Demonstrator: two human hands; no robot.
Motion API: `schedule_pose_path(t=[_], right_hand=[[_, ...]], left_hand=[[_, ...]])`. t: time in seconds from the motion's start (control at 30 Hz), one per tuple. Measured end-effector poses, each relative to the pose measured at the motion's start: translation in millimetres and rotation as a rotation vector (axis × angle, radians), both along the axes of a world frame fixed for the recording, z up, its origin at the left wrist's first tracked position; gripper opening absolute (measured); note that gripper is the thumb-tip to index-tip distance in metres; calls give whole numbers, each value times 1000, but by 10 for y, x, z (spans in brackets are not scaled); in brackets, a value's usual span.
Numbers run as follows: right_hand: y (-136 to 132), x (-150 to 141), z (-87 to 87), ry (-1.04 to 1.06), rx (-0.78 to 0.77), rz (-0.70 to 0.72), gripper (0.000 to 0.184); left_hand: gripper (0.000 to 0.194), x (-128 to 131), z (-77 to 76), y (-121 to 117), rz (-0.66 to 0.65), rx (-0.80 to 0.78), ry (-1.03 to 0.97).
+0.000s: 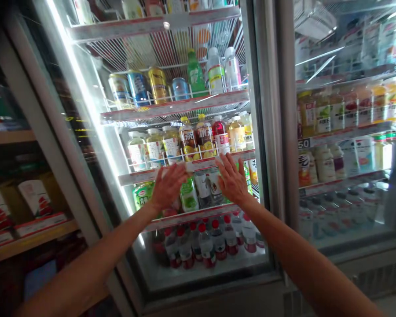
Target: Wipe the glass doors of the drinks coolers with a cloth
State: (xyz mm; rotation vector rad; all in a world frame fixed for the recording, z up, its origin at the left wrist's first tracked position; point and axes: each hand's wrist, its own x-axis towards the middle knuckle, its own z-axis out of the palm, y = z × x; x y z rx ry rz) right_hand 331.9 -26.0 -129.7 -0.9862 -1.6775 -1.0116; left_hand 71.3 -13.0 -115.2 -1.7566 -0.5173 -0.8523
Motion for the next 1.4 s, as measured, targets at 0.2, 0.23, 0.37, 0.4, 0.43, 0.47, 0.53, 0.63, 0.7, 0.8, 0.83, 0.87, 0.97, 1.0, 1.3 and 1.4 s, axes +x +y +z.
schedule_pose_path(t=[0.2,0.23,0.37,0.4,0.43,0.47,0.53,0.63,0.7,0.8,0.83,0.87,0.97,1.0,1.3,1.4], right_hand=[[-92,100,-332,-66,-52,42,54],[-109,122,-352,-60,-58,47,54],[-154,158,-405,-23,-72,53,56],[-163,150,-430,-25,-76,54,57],[-172,138,-461,-33,-84,54,57],[-181,124,-496,-46,-93,53,56],[-199,108,-565,-78,-109,53,55],[-211,135,-618,-97,-117,46,56],[-205,173,-614,-75,-108,40,57],[-189,197,-598,-38,-101,31,60],[-184,191,-600,-35,-104,31,61],[-181,180,-605,-37,-107,31,61],[-170,153,-625,-29,-117,17,60],[-164,158,-623,-15,-115,6,59],[-165,528,-500,158,-58,-112,55],[-227,674,-544,144,-55,-138,54]], left_hand=[[39,204,-455,-63,-40,-66,473],[39,207,-356,-38,-26,-51,368],[37,276,-35,47,29,2,-98],[37,303,-64,41,22,2,-81],[37,326,-139,21,6,-6,17],[38,339,-243,-6,-17,-17,171],[39,324,-435,-58,-58,-47,477],[39,221,-406,-54,-74,-60,519],[38,150,-180,1,-45,-20,288],[35,116,55,54,20,37,-69],[35,125,33,46,29,38,-102],[36,139,-43,26,28,25,-60],[37,187,-396,-55,-29,-26,342],[37,205,-470,-69,-47,-39,442],[39,708,72,92,29,-24,-157],[43,917,-308,48,-32,-35,275]])
